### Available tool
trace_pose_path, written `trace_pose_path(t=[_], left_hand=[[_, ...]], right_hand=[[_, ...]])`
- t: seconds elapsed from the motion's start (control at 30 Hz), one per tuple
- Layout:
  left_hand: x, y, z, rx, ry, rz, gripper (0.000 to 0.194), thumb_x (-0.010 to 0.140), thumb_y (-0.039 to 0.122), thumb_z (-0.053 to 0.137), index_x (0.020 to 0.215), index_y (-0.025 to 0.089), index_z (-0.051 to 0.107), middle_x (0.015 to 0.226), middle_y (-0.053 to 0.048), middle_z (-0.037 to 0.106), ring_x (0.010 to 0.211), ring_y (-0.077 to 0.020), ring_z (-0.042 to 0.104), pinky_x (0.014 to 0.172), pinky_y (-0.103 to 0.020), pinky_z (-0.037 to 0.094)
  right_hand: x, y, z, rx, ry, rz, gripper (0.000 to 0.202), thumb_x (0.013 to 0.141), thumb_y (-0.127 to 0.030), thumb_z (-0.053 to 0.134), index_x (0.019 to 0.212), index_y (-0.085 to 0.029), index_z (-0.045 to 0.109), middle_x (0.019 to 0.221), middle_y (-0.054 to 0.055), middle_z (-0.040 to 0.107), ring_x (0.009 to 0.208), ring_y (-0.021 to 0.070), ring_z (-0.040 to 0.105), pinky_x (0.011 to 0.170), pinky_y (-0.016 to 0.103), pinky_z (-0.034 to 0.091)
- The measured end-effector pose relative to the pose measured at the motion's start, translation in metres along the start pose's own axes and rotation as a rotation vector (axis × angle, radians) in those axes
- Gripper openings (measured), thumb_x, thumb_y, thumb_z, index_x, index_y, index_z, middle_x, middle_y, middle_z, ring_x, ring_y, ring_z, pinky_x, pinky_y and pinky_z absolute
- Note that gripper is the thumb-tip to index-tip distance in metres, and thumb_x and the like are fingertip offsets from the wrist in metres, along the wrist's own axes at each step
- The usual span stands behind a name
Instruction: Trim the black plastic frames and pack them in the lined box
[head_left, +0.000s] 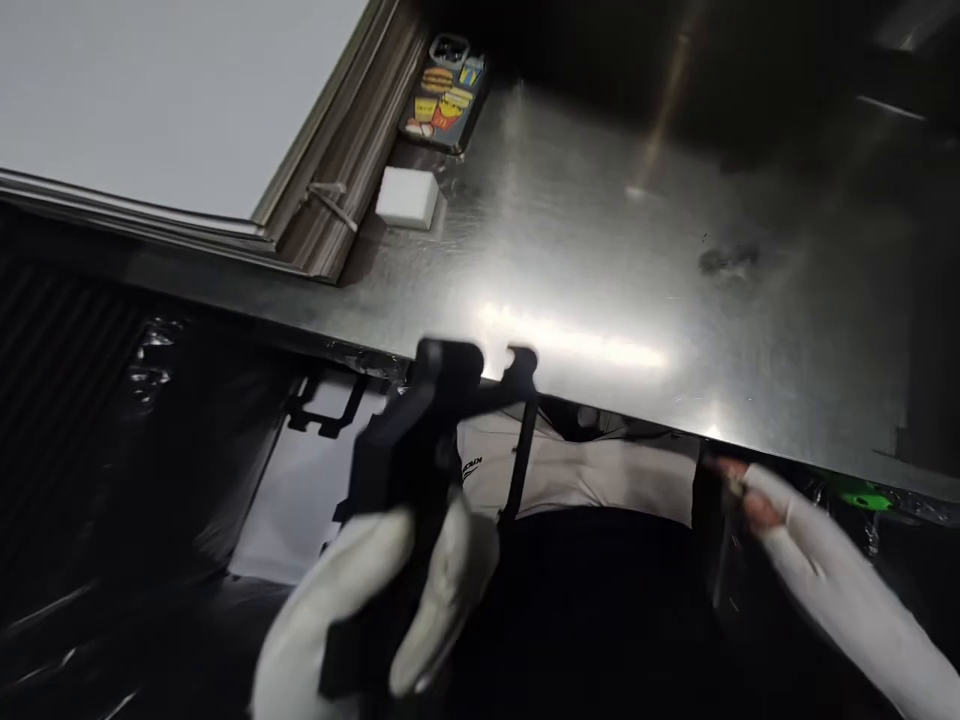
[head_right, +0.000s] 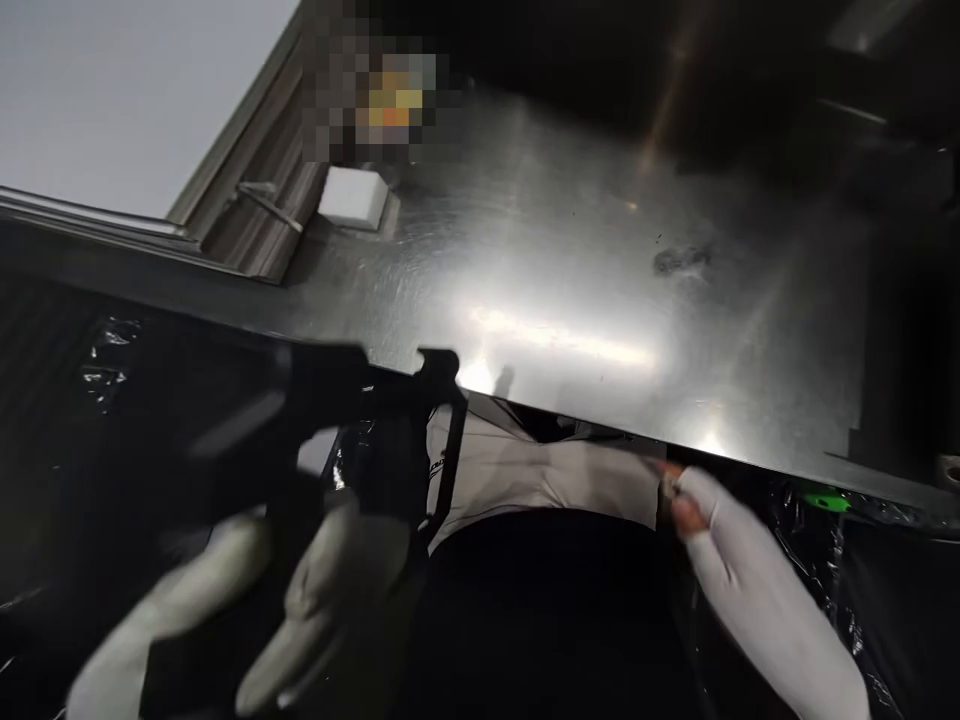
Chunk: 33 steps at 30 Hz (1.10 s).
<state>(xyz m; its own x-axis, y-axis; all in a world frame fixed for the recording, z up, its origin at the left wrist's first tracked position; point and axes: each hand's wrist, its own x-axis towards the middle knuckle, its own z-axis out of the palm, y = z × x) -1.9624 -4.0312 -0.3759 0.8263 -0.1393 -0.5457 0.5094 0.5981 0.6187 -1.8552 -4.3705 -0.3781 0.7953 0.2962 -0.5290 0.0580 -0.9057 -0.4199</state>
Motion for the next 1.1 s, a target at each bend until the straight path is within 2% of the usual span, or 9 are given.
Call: trace_pose_path(t=[0.07,0.13,0.23,0.3,0.4,0.5,0.77,0.97,1.1], left_hand=[[0.038,0.030,0.020,0.032,-0.073,0.107,0.049,0.105,0.053,0.057,0.072,0.019,0.068,0.039,0.002,0.038,0.035,-0.0129,0.037,0.041,-0.025,0.032],[0.084,0.047,0.039,0.034,-0.132,0.155,0.046,0.108,0.039,0.045,0.078,0.015,0.070,0.039,0.005,0.035,0.033,-0.0099,0.033,0.043,-0.024,0.030],[0.137,0.054,0.058,0.061,-0.115,0.117,0.043,0.106,0.029,0.039,0.076,0.014,0.066,0.041,0.005,0.038,0.032,-0.0093,0.035,0.043,-0.023,0.029],[0.152,0.051,0.061,0.086,-0.102,0.082,0.042,0.105,0.032,0.041,0.076,0.015,0.065,0.041,0.005,0.039,0.032,-0.0091,0.035,0.043,-0.023,0.029],[0.154,0.048,0.061,0.130,-0.092,0.032,0.041,0.107,0.041,0.047,0.079,0.016,0.066,0.042,0.005,0.040,0.033,-0.0087,0.036,0.043,-0.022,0.028],[0.150,0.048,0.063,0.181,-0.062,0.007,0.040,0.105,0.046,0.054,0.080,0.017,0.065,0.042,0.005,0.040,0.034,-0.0089,0.035,0.042,-0.021,0.028],[0.148,0.044,0.071,0.249,0.018,-0.029,0.039,0.102,0.052,0.058,0.082,0.019,0.064,0.042,0.004,0.042,0.036,-0.0102,0.035,0.042,-0.022,0.030],[0.149,0.044,0.072,0.234,0.031,-0.029,0.039,0.103,0.049,0.057,0.080,0.018,0.064,0.041,0.004,0.040,0.037,-0.0098,0.036,0.043,-0.021,0.031],[0.149,0.046,0.072,0.230,0.008,-0.019,0.039,0.104,0.046,0.055,0.079,0.018,0.065,0.041,0.004,0.041,0.037,-0.0097,0.037,0.043,-0.021,0.030]], right_hand=[[0.028,-0.009,-0.012,-0.108,0.301,0.045,0.034,0.112,-0.047,0.039,0.112,-0.026,0.066,0.098,0.008,0.074,0.081,0.0244,0.071,0.066,0.032,0.054],[0.060,-0.022,-0.015,-0.169,0.409,0.025,0.027,0.111,-0.037,0.043,0.118,-0.024,0.065,0.095,0.007,0.073,0.075,0.0229,0.069,0.064,0.031,0.049],[0.096,-0.043,-0.009,-0.216,0.328,-0.129,0.034,0.115,-0.036,0.040,0.139,-0.023,0.061,0.096,0.005,0.074,0.070,0.0188,0.066,0.059,0.027,0.044],[0.107,-0.055,-0.001,-0.281,0.240,-0.268,0.039,0.117,-0.037,0.037,0.144,-0.020,0.060,0.105,0.007,0.074,0.074,0.0177,0.066,0.059,0.026,0.044],[0.111,-0.068,0.010,-0.409,0.161,-0.389,0.040,0.118,-0.033,0.033,0.140,-0.016,0.063,0.113,0.010,0.071,0.082,0.0191,0.065,0.063,0.029,0.046],[0.114,-0.072,0.013,-0.449,0.146,-0.384,0.042,0.118,-0.032,0.030,0.141,-0.017,0.062,0.111,0.010,0.070,0.080,0.0199,0.065,0.061,0.031,0.047],[0.120,-0.074,0.000,-0.487,0.071,-0.379,0.038,0.116,-0.026,0.035,0.140,-0.016,0.063,0.107,0.008,0.068,0.073,0.0174,0.066,0.056,0.030,0.050],[0.120,-0.072,-0.001,-0.536,0.109,-0.406,0.039,0.116,-0.024,0.031,0.139,-0.014,0.061,0.111,0.009,0.065,0.066,0.0155,0.063,0.048,0.029,0.046],[0.126,-0.069,-0.002,-0.502,0.147,-0.360,0.045,0.118,-0.028,0.023,0.138,-0.015,0.061,0.112,0.010,0.064,0.067,0.0143,0.064,0.048,0.027,0.043]])
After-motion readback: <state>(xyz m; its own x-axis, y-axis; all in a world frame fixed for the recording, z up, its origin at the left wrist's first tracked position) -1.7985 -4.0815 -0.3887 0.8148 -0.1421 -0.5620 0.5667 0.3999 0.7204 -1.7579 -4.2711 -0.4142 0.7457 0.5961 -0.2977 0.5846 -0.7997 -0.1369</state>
